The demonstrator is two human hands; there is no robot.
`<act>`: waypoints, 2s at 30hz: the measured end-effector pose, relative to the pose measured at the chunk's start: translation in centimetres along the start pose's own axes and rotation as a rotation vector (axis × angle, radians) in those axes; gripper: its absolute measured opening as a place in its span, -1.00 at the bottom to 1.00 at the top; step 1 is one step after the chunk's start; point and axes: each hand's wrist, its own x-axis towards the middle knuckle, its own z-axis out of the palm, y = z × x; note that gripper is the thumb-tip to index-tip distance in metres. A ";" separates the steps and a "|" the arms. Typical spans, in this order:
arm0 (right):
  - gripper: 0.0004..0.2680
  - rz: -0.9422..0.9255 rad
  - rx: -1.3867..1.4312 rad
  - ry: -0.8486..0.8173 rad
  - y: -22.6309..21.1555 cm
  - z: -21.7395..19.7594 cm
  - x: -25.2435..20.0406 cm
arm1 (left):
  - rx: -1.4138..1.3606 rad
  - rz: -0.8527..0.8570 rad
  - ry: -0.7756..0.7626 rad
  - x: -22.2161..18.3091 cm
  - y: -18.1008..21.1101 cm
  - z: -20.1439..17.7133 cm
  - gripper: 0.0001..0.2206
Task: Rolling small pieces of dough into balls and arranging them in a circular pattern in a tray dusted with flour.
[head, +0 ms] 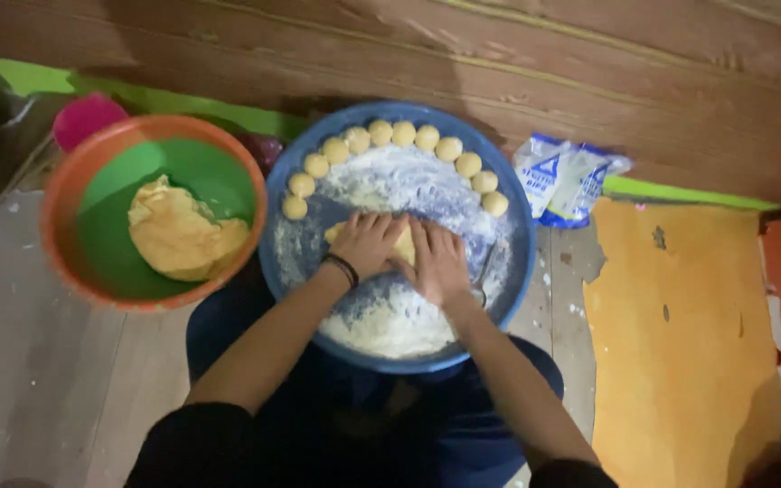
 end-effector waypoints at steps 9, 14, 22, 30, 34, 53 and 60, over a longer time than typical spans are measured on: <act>-0.66 -0.190 -0.115 0.350 3.1 1.8 3.3 | 0.013 0.137 0.052 2.3 -2.3 -2.8 -0.55; -0.74 -0.203 -0.080 0.379 5.6 4.4 4.7 | -0.142 0.072 0.069 3.4 -2.9 -2.0 -0.56; -0.65 -0.058 -0.184 0.372 3.6 3.5 4.7 | -0.260 -0.034 -0.178 3.1 -3.2 0.2 -0.46; -0.51 -0.100 -0.156 0.088 3.3 1.4 0.7 | 0.035 -0.080 -0.110 -0.9 -3.3 -2.5 -0.45; -0.47 -0.201 -0.226 0.100 4.0 -1.6 -0.8 | -0.025 0.006 -0.092 -1.9 -3.4 -5.7 -0.48; -0.77 0.352 0.228 0.339 -2.7 1.2 0.8 | -0.317 -0.283 -0.090 1.5 3.6 -1.2 -0.76; -0.73 0.534 0.430 0.261 0.7 2.5 2.7 | -0.564 -0.560 -0.199 4.8 1.4 -4.6 -0.73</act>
